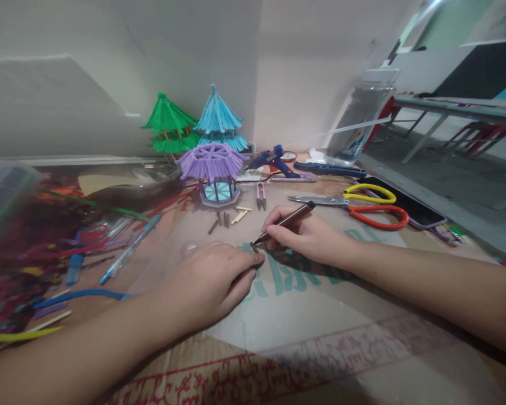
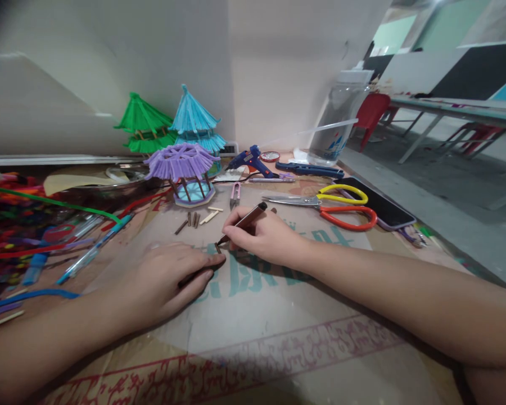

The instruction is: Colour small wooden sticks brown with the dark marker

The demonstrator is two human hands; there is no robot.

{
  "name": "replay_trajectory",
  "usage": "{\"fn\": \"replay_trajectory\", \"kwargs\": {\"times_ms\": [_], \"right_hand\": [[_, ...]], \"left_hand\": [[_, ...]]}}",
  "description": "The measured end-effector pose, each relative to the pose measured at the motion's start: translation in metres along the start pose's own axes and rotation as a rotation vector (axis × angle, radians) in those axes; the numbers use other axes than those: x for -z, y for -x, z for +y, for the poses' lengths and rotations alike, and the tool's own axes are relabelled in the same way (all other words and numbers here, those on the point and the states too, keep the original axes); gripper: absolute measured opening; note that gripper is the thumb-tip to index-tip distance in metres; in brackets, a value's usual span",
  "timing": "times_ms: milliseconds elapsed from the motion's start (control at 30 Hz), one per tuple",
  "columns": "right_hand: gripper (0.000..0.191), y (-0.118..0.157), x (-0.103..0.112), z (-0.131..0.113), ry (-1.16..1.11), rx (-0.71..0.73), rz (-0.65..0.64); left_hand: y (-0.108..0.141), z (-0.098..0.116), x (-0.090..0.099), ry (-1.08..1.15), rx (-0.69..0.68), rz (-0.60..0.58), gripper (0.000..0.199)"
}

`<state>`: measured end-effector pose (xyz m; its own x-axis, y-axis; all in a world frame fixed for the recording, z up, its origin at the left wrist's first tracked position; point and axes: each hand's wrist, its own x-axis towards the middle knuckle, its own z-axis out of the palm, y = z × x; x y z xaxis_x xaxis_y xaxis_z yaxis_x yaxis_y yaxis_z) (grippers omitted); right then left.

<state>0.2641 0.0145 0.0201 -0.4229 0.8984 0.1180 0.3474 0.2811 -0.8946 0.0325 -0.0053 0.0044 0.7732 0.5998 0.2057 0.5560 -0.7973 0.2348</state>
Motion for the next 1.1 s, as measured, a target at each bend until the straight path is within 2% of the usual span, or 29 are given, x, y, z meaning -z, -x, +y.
{"fn": "replay_trajectory", "kwargs": {"times_ms": [133,267,400,500,733,900,1033,1100], "right_hand": [[0.011,0.000,-0.001,-0.001,0.029,0.046,0.081],[0.011,0.000,-0.001,-0.003,0.084,0.061,0.128],[0.011,0.000,-0.001,-0.003,0.056,0.053,0.157],[0.013,0.000,0.000,-0.002,0.066,0.062,0.191],[0.016,-0.004,0.003,0.003,0.014,0.126,0.256],[0.017,-0.006,0.002,0.007,-0.081,0.093,0.223],[0.015,-0.004,0.002,0.005,-0.094,0.106,0.179],[0.015,-0.003,0.002,0.006,-0.106,0.113,0.169]], "left_hand": [[0.000,0.001,0.000,0.005,0.004,-0.007,0.030],[0.000,0.003,0.002,-0.011,0.087,0.057,0.040],[-0.002,0.004,0.004,-0.025,0.153,0.140,0.033],[-0.005,0.002,0.003,-0.019,0.182,0.160,0.031],[-0.006,-0.006,-0.002,0.052,0.034,0.084,0.041],[-0.007,-0.008,-0.003,0.053,0.043,0.015,0.045],[-0.007,-0.007,-0.002,0.061,0.059,0.014,0.047],[-0.008,-0.007,-0.001,0.060,0.017,0.009,0.047]]}}
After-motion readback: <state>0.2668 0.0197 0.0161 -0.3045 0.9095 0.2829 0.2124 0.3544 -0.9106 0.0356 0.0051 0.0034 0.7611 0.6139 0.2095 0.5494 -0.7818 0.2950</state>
